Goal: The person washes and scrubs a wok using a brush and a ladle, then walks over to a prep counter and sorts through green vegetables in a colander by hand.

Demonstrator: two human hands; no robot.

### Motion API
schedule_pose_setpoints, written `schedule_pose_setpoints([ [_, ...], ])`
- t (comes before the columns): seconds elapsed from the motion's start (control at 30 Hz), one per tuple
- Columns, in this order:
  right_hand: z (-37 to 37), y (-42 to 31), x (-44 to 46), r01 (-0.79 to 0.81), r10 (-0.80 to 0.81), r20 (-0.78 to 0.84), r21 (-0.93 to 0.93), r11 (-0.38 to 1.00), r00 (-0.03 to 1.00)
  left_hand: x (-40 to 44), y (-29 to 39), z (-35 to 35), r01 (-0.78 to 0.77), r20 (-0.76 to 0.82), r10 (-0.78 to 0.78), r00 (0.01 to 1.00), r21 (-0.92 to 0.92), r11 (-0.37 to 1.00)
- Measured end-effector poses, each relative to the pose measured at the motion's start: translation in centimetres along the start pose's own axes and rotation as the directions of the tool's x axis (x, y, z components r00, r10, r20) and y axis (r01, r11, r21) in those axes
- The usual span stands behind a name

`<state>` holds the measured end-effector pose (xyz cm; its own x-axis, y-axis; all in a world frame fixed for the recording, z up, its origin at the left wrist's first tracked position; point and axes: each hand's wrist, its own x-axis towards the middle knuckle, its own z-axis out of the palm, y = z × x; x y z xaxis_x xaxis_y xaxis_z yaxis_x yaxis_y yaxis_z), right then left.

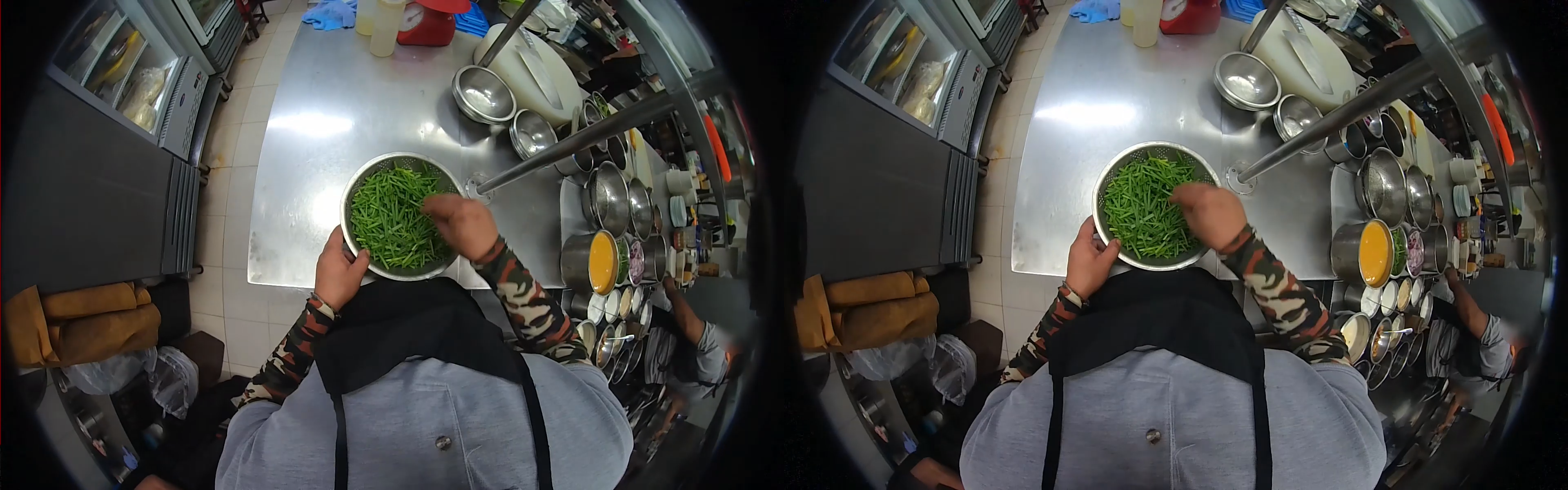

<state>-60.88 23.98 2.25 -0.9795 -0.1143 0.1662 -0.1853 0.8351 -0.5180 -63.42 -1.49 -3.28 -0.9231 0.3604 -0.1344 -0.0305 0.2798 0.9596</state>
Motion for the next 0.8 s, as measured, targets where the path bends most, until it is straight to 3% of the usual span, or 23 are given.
schedule_pose_setpoints([
  [0.03,0.3,0.9,1.0,-0.003,0.003,-0.011,-0.002,1.0,1.0,0.1,-0.3,0.1,0.007,0.0,-0.007,1.0,-0.028,1.0],
  [0.1,1.6,2.6,2.9,-0.263,0.262,-0.021,-0.022,0.965,0.965,0.1,-0.3,0.1,0.011,0.009,-0.011,1.0,-0.054,0.999],
  [0.17,3.4,2.6,4.3,-0.286,0.287,0.046,-0.03,0.958,0.957,0.6,0.1,-0.3,0.03,0.067,-0.033,0.997,0.048,0.998],
  [0.23,4.7,2.1,5.3,-0.299,0.301,0.114,-0.04,0.954,0.947,0.7,0.0,-0.2,0.0,0.04,-0.001,0.999,0.01,1.0],
  [0.3,5.6,1.4,5.1,-0.341,0.347,0.317,-0.074,0.937,0.883,0.7,-0.6,-0.2,-0.029,0.015,0.03,0.999,-0.03,0.999],
  [0.33,6.2,1.8,4.8,-0.339,0.347,0.313,-0.08,0.937,0.884,0.7,-1.1,-0.3,-0.026,0.015,0.026,1.0,-0.047,0.999],
  [0.4,6.9,2.7,4.3,-0.199,0.181,0.251,0.048,0.979,0.951,0.9,-1.1,-0.2,-0.025,0.006,0.026,1.0,-0.083,0.996],
  [0.43,6.3,2.3,4.1,-0.21,0.178,0.24,0.112,0.971,0.954,0.9,-0.6,-0.2,-0.011,0.01,0.012,1.0,-0.133,0.991],
  [0.53,3.0,0.7,4.0,-0.147,0.138,0.153,0.049,0.988,0.979,0.8,0.3,-0.6,0.005,-0.016,-0.008,1.0,-0.175,0.985],
  [0.57,2.4,0.8,3.9,-0.084,0.083,0.053,0.008,0.996,0.995,0.8,0.6,-0.9,0.026,-0.002,-0.026,1.0,-0.048,0.999],
  [0.6,1.9,0.7,4.0,-0.084,0.083,0.071,0.011,0.996,0.994,0.8,0.9,-1.1,0.045,0.018,-0.047,0.999,0.084,0.995],
  [0.67,0.6,-0.1,4.3,-0.135,0.136,0.013,-0.041,0.99,0.991,0.6,0.8,-1.0,0.083,0.024,-0.085,0.996,0.08,0.993],
  [0.73,0.3,-0.9,3.7,-0.152,0.154,0.049,-0.05,0.987,0.987,0.9,-0.2,-0.6,0.01,-0.008,-0.01,1.0,-0.075,0.997],
  [0.8,0.8,-1.1,2.2,0.035,-0.046,0.139,0.081,0.996,0.989,0.8,-0.2,-0.4,0.007,-0.012,-0.008,1.0,-0.082,0.997],
])
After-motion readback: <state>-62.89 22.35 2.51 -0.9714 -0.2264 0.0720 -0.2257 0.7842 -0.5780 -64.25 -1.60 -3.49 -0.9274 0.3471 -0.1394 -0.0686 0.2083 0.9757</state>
